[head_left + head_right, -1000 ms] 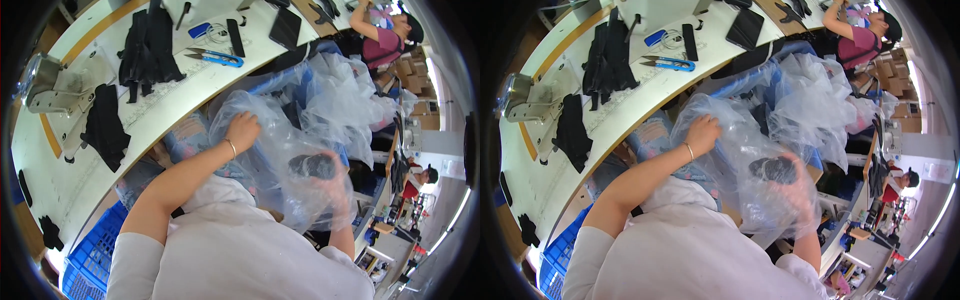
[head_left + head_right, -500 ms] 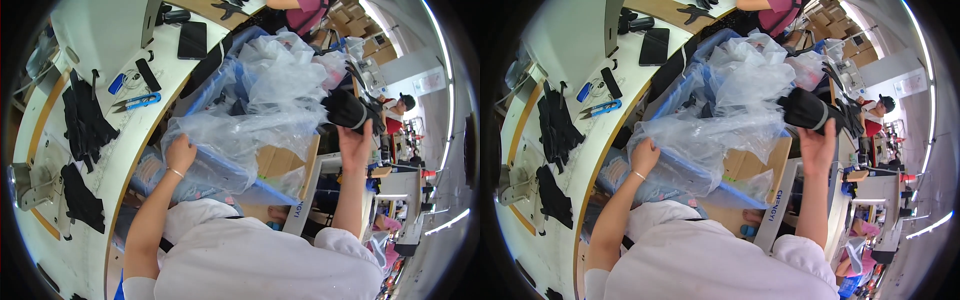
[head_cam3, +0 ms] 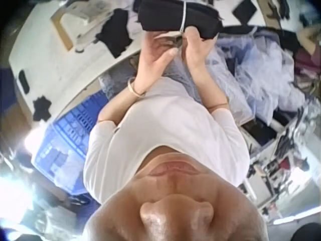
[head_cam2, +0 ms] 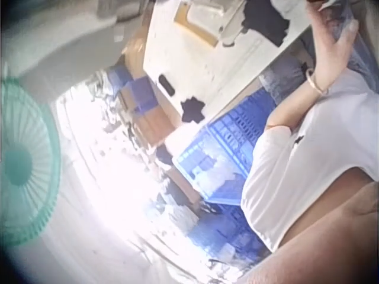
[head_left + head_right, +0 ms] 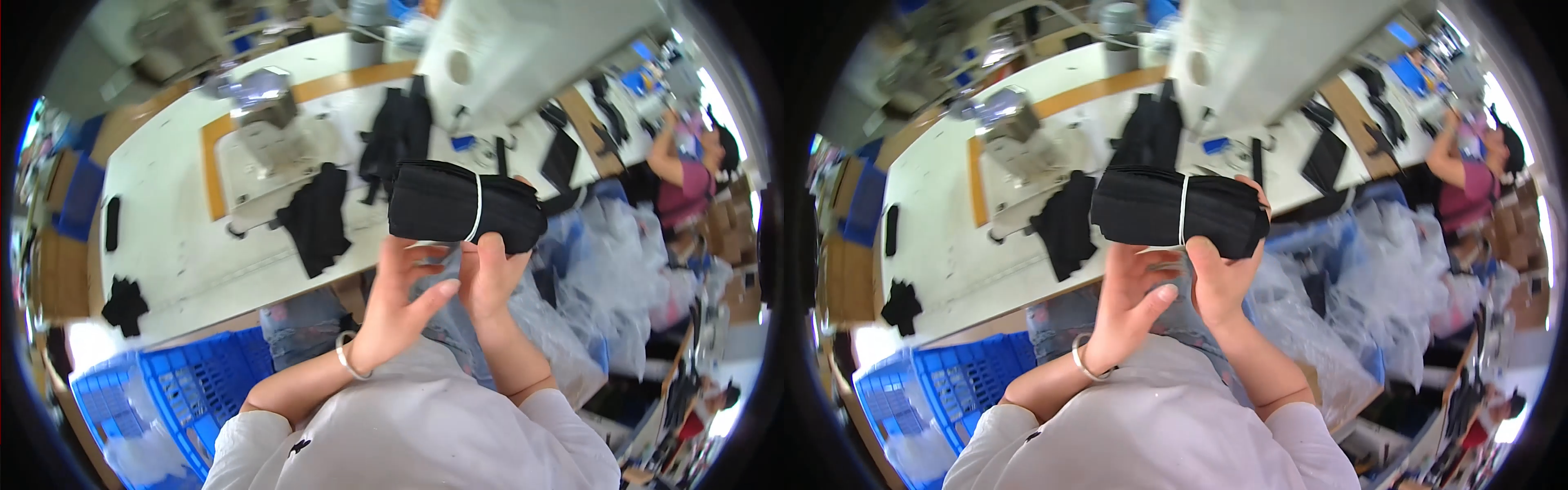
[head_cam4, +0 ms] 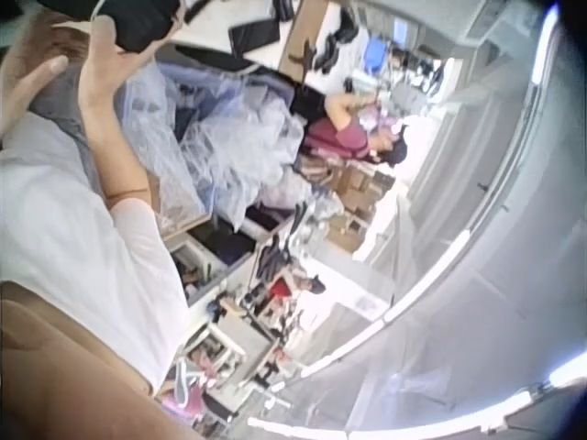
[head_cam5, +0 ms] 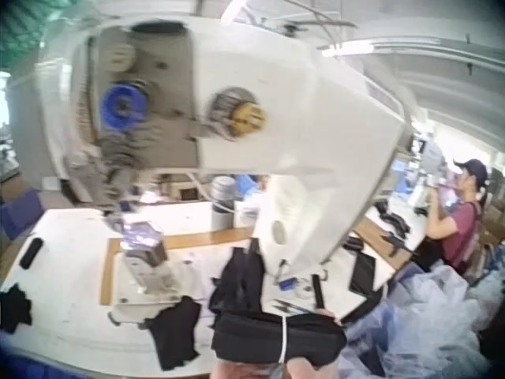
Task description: Sorting and stacking black fabric pieces at a factory workstation.
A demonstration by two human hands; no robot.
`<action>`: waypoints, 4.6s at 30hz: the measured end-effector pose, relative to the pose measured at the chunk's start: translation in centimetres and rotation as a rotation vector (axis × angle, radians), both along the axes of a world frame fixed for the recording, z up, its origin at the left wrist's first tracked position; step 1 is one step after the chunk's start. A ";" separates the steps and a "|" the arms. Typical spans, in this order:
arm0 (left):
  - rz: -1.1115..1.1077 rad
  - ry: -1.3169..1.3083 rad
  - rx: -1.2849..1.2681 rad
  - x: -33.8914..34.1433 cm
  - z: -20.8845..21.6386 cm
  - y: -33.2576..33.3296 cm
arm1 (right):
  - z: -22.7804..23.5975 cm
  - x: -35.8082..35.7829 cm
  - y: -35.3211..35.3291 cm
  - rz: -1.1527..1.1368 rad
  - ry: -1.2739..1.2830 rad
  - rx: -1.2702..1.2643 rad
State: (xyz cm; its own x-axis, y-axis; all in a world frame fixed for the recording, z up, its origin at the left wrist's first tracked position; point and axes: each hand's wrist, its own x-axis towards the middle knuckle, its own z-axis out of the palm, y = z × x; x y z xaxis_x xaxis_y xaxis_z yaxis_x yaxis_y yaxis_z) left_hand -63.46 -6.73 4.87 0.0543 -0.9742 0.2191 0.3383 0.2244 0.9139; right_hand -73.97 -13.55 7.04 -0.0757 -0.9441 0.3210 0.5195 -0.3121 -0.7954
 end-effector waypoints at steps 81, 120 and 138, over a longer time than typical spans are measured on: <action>0.503 -0.250 0.507 19.9 2.9 9.4 | 3.0 16.4 -0.4 0.612 1.063 -0.778; 0.630 -0.127 0.578 24.4 2.1 9.5 | 0.5 25.2 -3.2 1.383 1.032 -0.041; 0.700 0.202 0.367 23.8 4.6 10.6 | -1.1 24.4 -4.0 0.828 1.253 -0.807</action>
State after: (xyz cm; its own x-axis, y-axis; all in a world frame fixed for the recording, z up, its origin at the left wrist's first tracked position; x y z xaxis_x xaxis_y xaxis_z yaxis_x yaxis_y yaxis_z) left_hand -39.62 3.83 9.42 0.6814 -0.7077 -0.1864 0.3965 0.1430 0.9068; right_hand -49.56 -17.60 5.95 0.9678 -0.1776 0.1786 -0.0359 -0.7991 -0.6001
